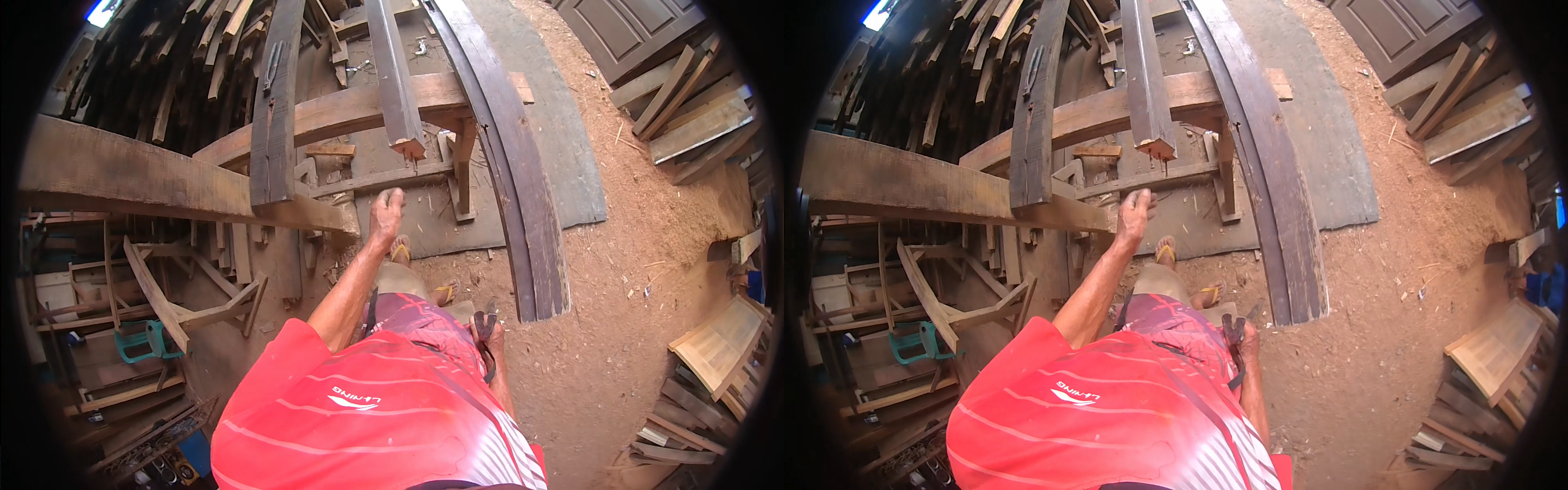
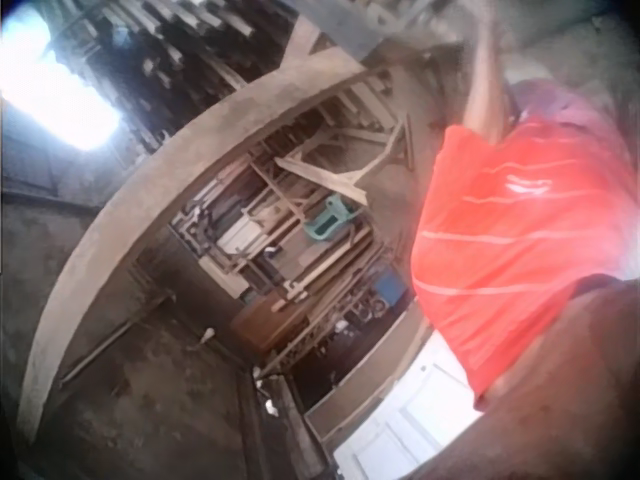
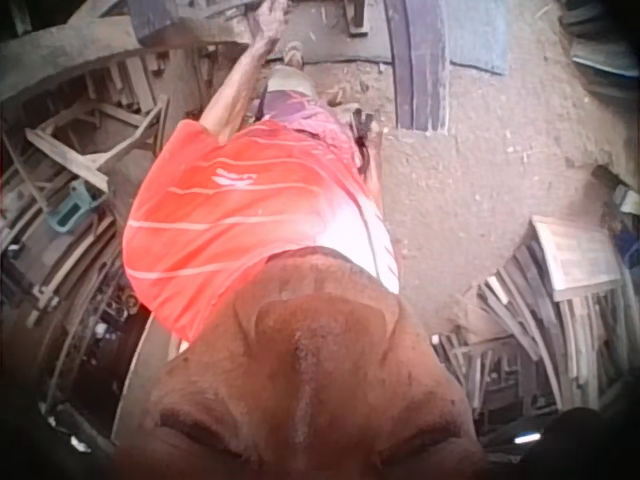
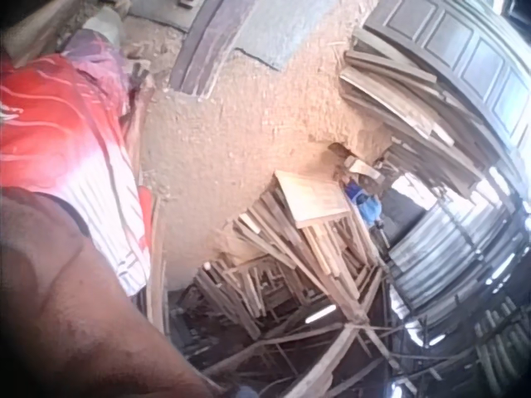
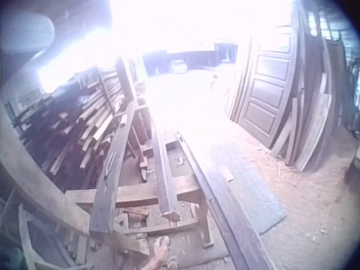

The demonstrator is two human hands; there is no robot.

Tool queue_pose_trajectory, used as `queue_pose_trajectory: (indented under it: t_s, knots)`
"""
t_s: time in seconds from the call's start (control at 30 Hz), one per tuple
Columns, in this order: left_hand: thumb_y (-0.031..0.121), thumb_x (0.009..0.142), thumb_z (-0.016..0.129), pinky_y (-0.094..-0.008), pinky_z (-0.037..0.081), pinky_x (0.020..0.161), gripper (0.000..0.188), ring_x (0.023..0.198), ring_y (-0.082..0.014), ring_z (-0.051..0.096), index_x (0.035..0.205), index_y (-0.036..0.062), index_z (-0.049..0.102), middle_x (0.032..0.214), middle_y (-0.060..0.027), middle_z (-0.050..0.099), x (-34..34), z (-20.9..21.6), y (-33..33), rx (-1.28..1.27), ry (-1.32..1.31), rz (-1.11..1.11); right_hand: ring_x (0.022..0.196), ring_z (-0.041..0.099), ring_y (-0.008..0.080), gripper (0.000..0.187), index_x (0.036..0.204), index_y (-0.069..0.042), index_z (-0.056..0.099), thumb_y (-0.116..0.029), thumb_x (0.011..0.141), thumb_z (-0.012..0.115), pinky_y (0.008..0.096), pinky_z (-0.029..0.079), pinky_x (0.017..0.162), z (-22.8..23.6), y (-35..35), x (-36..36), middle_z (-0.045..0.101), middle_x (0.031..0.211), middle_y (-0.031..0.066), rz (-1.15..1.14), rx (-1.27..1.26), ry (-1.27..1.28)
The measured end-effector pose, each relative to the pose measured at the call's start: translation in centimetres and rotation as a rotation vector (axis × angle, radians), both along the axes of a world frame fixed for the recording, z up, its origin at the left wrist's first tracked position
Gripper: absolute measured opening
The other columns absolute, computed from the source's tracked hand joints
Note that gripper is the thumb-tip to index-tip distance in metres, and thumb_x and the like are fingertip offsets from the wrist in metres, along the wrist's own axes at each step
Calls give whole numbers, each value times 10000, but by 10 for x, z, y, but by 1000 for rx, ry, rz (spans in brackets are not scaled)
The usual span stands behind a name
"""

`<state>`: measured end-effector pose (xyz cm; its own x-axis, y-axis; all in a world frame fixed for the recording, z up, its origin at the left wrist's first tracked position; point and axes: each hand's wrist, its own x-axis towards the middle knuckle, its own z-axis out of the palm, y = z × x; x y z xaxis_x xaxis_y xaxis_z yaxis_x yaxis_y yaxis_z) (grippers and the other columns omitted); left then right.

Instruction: The person walks through a cluttered workshop and uses a metal crowbar to pry a small wooden block from a larger plank resting on a workbench. The person repeatedly positions the crowbar and applies leverage to separate the block.

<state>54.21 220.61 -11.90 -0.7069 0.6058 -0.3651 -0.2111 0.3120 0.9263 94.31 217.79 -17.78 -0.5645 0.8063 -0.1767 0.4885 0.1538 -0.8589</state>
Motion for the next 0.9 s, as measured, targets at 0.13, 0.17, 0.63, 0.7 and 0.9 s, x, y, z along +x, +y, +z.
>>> queue_pose_trajectory:
  t_s: [0.13, 0.17, 0.63, 0.7, 0.9]
  knots:
    - [328, 951, 650, -392, 510, 1008, 542, 1149, -293, 651, 1316, -59, 552, 1234, -208, 673, 70, -11, -52, -212, 113, -564, 556, 554, 280, 228, 796, 3, 599, -151, 942, 684, 418, 448, 562, 72, 14, -19, 597, 667, 150, 103, 92, 49]
    - [331, 936, 671, -403, 508, 1014, 559, 1160, -312, 649, 1318, -58, 551, 1245, -221, 668, 87, -11, -60, -206, 106, -713, 552, 548, 269, 229, 798, 3, 603, -155, 943, 682, 414, 448, 559, 89, 18, -26, 590, 657, 150, 119, 85, 29]
    - [189, 906, 733, -319, 508, 781, 214, 884, -122, 593, 1035, 26, 685, 983, -47, 685, 157, 61, -48, 219, -99, -968, 790, 687, 321, 354, 1043, 7, 645, -258, 860, 793, 411, 531, 717, 253, 53, -153, 679, 902, 186, 28, 108, 61]
    - [154, 923, 734, -293, 509, 762, 174, 866, -77, 579, 1032, 26, 689, 970, -16, 684, 145, 75, -46, 149, -142, -902, 885, 682, 319, 428, 1128, -3, 618, -291, 867, 798, 406, 526, 782, 251, 53, -143, 671, 996, 176, 72, 316, 98]
    - [359, 976, 703, -320, 440, 634, 350, 714, -64, 511, 861, 32, 661, 729, 19, 588, 125, 99, -44, 286, -300, -724, 1036, 667, 316, 539, 1222, 8, 575, -317, 859, 805, 426, 519, 935, 160, -6, -83, 657, 1089, 184, -165, -63, -37]
